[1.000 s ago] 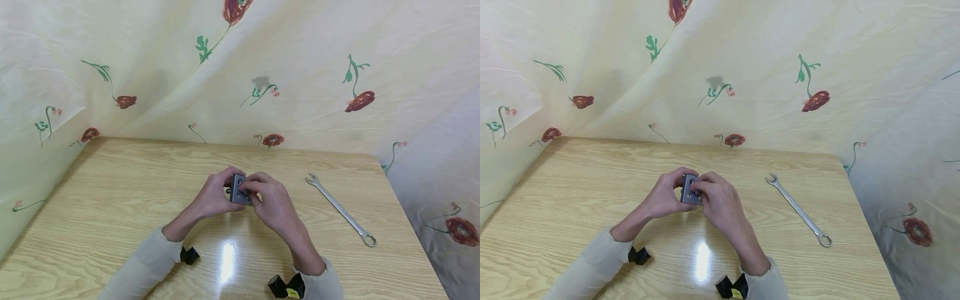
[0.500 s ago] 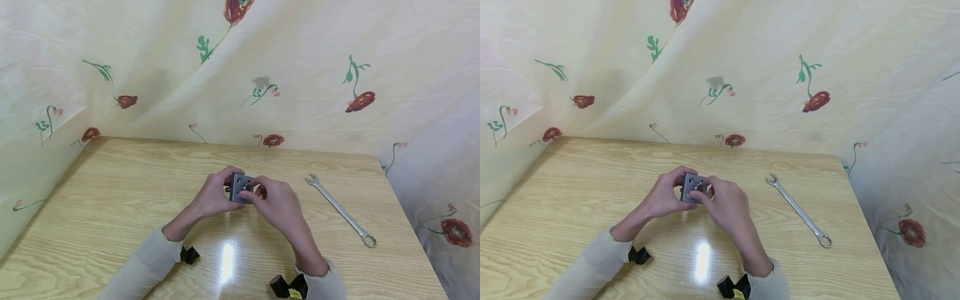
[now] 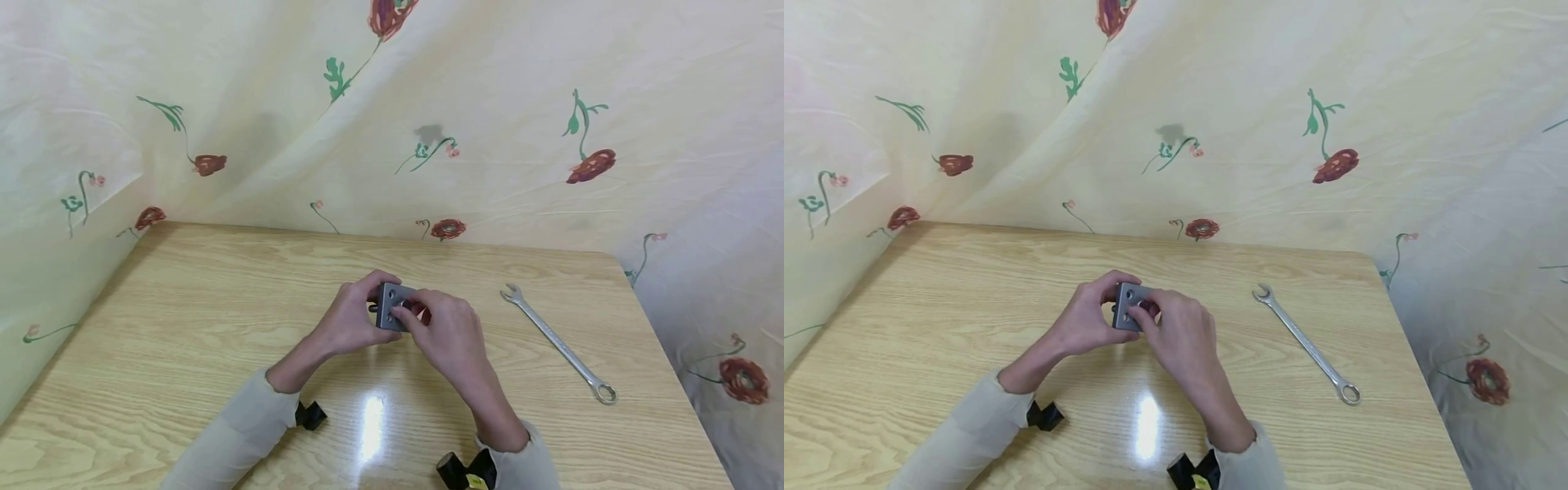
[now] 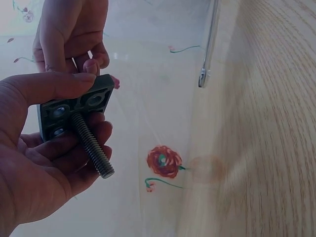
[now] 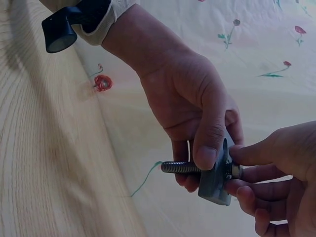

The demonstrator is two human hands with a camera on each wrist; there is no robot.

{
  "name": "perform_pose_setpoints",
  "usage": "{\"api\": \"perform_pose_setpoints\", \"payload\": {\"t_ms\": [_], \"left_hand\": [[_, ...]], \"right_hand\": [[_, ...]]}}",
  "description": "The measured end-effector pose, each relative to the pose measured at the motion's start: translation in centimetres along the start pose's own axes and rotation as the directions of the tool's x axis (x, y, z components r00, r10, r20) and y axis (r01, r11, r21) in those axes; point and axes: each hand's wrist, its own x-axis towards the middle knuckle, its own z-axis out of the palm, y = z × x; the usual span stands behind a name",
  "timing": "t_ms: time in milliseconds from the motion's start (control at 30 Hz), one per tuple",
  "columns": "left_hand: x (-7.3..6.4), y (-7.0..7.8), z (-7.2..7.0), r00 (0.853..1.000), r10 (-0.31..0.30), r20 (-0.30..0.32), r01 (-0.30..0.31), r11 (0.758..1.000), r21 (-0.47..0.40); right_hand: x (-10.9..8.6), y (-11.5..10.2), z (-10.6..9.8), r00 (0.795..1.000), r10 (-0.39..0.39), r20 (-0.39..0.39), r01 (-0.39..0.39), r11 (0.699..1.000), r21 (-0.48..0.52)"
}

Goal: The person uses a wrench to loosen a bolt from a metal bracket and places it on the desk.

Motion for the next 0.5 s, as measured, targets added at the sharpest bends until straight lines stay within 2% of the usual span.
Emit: {"api": "perform_pose_setpoints", "payload": {"t_ms": [233, 500], "left_hand": [[0.04, -0.09, 0.01, 1.000, 0.002, 0.003, -0.002, 1.000, -0.004], [0.02, -0.16, 0.04, 1.000, 0.014, 0.002, -0.014, 1.000, -0.019]], "right_hand": [[-0.28, 0.18, -0.28, 0.996, -0.084, -0.012, 0.084, 0.996, 0.009], [-0.41, 0.18, -0.43, 0.991, -0.130, -0.020, 0.130, 0.991, 0.014]]}}
